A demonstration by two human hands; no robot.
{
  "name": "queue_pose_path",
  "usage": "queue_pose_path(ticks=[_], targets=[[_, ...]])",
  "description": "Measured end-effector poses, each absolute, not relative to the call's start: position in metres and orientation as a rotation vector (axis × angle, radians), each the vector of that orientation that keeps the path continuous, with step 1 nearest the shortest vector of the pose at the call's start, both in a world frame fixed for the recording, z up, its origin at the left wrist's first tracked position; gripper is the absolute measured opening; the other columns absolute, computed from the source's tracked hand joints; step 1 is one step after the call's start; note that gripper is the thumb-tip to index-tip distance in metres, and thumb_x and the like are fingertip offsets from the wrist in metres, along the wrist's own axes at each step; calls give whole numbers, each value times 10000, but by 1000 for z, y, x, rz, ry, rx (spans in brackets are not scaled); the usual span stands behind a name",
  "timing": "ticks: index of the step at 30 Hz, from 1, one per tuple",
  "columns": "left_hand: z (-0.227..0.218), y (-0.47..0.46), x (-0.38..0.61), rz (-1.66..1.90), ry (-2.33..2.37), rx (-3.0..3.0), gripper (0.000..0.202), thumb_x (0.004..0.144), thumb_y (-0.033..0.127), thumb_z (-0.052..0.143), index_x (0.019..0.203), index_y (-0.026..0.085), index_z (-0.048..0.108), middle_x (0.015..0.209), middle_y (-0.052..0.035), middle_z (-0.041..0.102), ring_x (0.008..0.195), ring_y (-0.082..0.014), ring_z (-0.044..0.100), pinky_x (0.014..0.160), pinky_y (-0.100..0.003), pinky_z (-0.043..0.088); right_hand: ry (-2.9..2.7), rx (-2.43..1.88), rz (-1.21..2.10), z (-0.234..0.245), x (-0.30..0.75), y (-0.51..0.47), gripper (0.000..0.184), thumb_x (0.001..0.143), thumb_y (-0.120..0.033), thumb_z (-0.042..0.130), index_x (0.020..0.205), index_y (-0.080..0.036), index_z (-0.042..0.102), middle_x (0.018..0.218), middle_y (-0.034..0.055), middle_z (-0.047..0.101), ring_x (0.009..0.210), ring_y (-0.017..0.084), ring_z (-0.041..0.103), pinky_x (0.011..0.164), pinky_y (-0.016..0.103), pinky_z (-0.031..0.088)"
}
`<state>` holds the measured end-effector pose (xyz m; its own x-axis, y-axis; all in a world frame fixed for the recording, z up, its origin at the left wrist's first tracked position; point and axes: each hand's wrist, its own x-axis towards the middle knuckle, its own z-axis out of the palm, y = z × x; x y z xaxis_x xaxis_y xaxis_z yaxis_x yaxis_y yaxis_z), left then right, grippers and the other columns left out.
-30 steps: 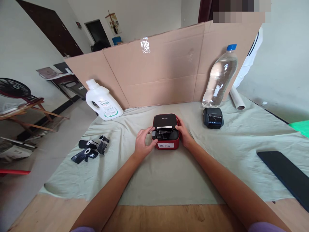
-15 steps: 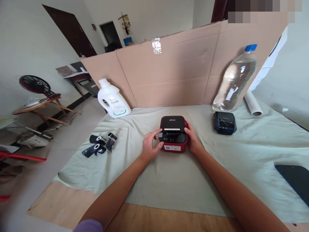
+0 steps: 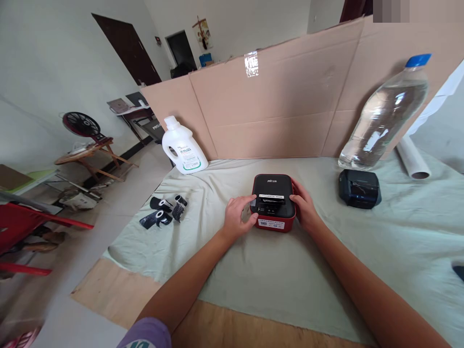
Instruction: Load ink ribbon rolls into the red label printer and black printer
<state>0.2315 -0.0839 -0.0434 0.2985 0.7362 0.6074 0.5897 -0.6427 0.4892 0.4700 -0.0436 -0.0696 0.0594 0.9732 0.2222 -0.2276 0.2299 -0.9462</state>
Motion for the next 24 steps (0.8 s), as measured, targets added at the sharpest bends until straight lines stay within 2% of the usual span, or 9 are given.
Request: queue_pose_path(ticks=[3,8,11,18,24], targets=[[-44,-84,232,1298,1213,2395,396,875,390,568,1229,218,612,1260,-69,714,1093,-237,670,902,-397,446,-1120,-902,1114,-70,470,-44,592,780,-362,650,1367,-310,587,1480,17,571,1415,306,468,1186,478,372],[-44,-84,229,1317,1231,2408,411,899,435,551,1240,216,615,1219,-69,729,966,-240,669,866,-410,453,-1059,-885,1153,-71,468,-46,578,769,-362,660,1343,-320,607,1479,2,573,1425,302,458,1206,477,345],[-44,-85,228,1326,1217,2405,398,918,431,538,1244,217,615,1220,-67,727,963,-242,661,870,-415,463,-1003,-884,1173,-73,467,-46,557,758,-352,661,1313,-326,628,1475,-8,577,1428,302,456,1205,474,351],[-43,-86,229,1331,1115,2283,431,926,359,557,1334,223,541,1361,-80,645,1197,-245,615,1027,-425,481,-971,-900,1139,-76,465,-48,511,777,-366,669,1285,-314,648,1433,-4,618,1393,293,501,1179,452,395],[-39,-89,231,1274,1065,2217,395,953,336,536,1330,221,561,1540,-93,487,1390,-231,492,1179,-428,394,-971,-983,1082,-77,465,-48,532,791,-429,677,1301,-285,641,1394,24,648,1342,313,551,1148,484,428]])
